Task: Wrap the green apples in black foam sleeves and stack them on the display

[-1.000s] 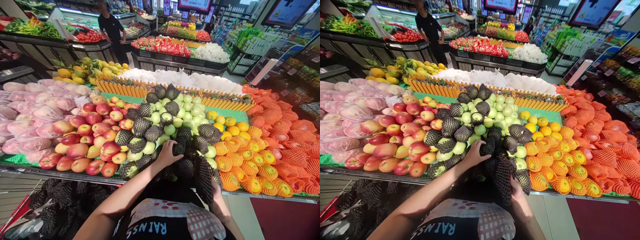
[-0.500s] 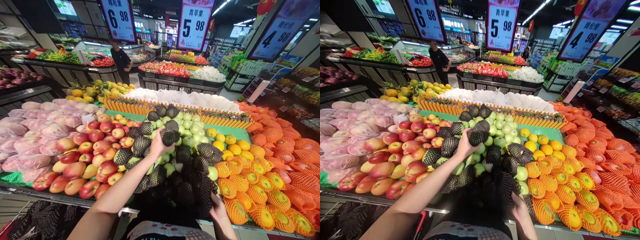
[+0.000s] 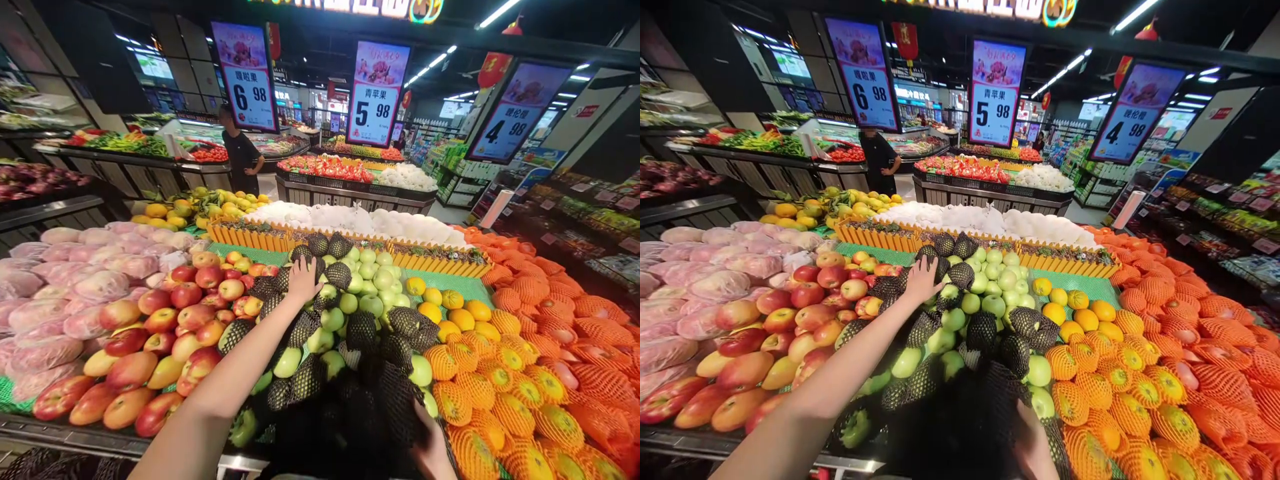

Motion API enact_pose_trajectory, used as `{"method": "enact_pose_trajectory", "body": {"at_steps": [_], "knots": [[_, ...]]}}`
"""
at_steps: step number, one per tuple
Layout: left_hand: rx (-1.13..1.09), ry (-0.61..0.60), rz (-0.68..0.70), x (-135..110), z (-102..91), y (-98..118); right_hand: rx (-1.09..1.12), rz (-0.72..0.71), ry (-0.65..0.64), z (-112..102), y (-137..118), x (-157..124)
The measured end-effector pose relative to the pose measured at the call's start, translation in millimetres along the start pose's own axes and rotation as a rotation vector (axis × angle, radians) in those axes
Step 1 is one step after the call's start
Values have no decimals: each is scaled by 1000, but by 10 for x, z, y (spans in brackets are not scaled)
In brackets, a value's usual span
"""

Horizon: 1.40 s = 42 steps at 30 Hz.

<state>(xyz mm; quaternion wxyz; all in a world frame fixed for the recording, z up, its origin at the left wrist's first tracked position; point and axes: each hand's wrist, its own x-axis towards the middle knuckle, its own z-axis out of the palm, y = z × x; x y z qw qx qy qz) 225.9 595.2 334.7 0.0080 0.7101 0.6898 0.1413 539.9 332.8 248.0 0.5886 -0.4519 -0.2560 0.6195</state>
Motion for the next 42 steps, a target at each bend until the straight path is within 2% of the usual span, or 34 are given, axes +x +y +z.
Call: {"method": "enact_pose_trajectory", "body": {"at_steps": [4, 7, 9, 11, 14, 16, 21, 25, 29, 33, 37, 39, 42], "knots": [[-11, 117, 174, -491, -53, 125, 188, 97, 221, -65, -175, 86], [-74, 162, 275, -859, -35, 170, 270, 81, 345, -193, -325, 9], [-115, 97, 315, -1074, 37, 193, 296, 74, 418, -261, -402, -54], [-95, -43, 380, -1268, 150, 226, 306, 69, 466, -283, -438, -99], [-19, -234, 471, -1517, 349, 306, 296, 55, 459, -225, -413, -121], [-4, -286, 475, -1637, 470, 367, 302, 73, 440, -153, -366, -116], [19, -364, 441, -1732, 682, 474, 294, 109, 389, -57, -262, -80], [51, -417, 441, -1700, 814, 514, 245, 95, 351, -108, -215, -53], [52, -418, 426, -1689, 876, 521, 212, 78, 320, -139, -183, -46], [-11, -362, 404, -1731, 796, 467, 179, 46, 294, -103, -214, -48], [-108, -266, 335, -1784, 635, 341, 120, -38, 338, -81, -282, -25], [-237, -195, 240, -1797, 546, 263, 30, -62, 356, -77, -291, -5], [-586, -70, 14, -1803, 426, 163, -101, -44, 345, -48, -262, 24]]}}
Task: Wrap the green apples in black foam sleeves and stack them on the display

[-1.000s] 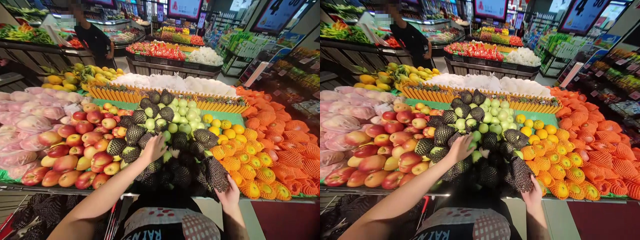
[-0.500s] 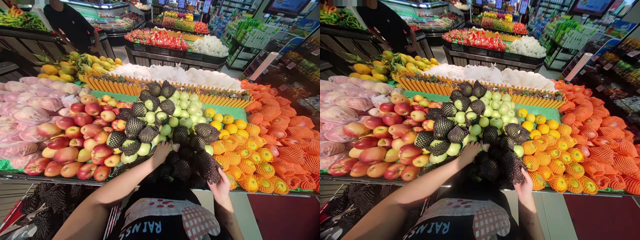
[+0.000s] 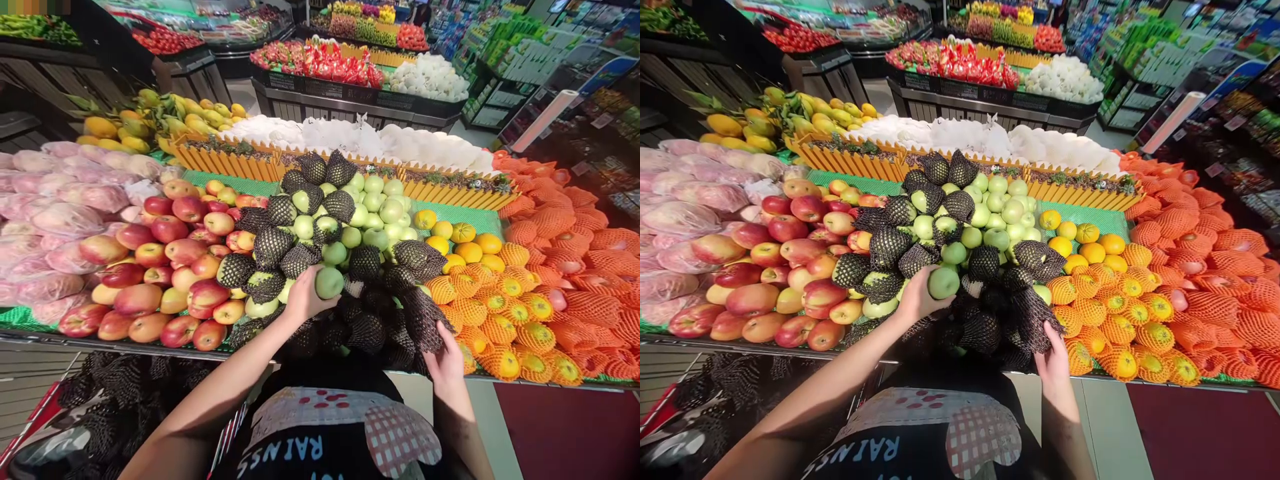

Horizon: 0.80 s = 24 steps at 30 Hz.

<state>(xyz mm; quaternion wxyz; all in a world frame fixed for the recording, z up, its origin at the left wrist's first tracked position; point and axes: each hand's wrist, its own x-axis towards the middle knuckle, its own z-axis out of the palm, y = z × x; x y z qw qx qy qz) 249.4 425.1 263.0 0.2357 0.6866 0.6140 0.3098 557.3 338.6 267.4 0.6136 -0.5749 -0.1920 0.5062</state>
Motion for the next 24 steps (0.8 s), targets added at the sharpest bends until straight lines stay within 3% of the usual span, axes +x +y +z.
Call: {"method": "enact_pose_trajectory", "body": {"at_steps": [2, 5, 7, 10, 14, 19, 21, 24], "knots": [[-291, 77, -133, -8, -73, 7, -84, -1, -25, 50, 22, -1], [-838, 135, -396, -29, -144, 68, -307, -120, -178, 166, 11, -21], [-1177, 98, -556, -62, -185, 144, -425, -195, -316, 271, -34, -57], [-1476, -7, -670, -151, -240, 268, -420, -156, -452, 455, -131, -146], [-1631, -179, -700, -300, -240, 352, -354, -93, -650, 695, -237, -235], [-1731, -365, -617, -415, -122, 402, -394, -27, -1203, 1003, -236, -204], [-1751, -462, -635, -450, -91, 448, -407, -47, -1367, 1129, -189, -206], [-1718, -642, -671, -508, -87, 526, -466, -98, -1437, 1262, -111, -239]]}}
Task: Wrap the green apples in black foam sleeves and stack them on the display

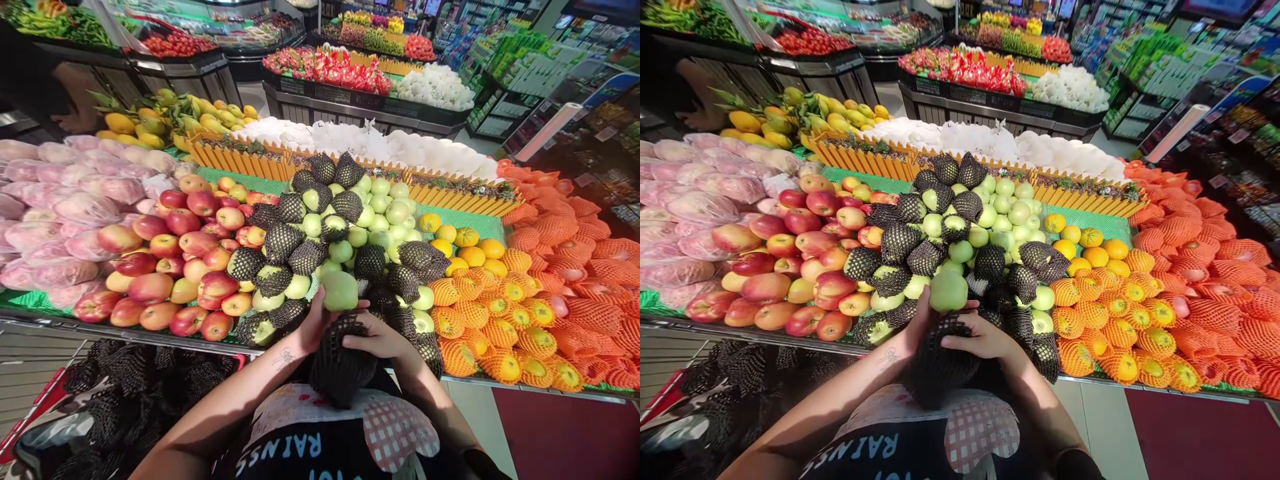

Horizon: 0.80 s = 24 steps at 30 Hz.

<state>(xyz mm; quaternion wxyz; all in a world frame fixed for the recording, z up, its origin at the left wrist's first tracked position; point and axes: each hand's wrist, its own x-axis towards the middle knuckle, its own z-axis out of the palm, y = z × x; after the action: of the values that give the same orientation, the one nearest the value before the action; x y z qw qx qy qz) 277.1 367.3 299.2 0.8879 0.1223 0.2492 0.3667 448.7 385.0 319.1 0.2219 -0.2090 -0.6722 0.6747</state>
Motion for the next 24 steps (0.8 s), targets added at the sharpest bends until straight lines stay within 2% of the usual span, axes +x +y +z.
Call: {"method": "enact_pose_trajectory", "body": {"at_steps": [2, 5, 9, 12, 19, 24], "knots": [[29, -7, -32, -24, 25, -26, -86, 35, -5, 24, 12, 27], [49, 24, 17, -29, -15, -51, -162, 105, 13, -6, 9, -33], [51, 89, 67, -6, -183, -82, 1, 198, 161, -105, 4, -198], [75, 137, 83, 6, -282, -111, 33, 207, 275, -144, 24, -287], [136, 271, 9, 31, -254, -239, -154, 28, 543, -60, 35, -236], [165, 241, -49, 54, -220, -325, -230, -111, 681, -41, 50, -156]]}}
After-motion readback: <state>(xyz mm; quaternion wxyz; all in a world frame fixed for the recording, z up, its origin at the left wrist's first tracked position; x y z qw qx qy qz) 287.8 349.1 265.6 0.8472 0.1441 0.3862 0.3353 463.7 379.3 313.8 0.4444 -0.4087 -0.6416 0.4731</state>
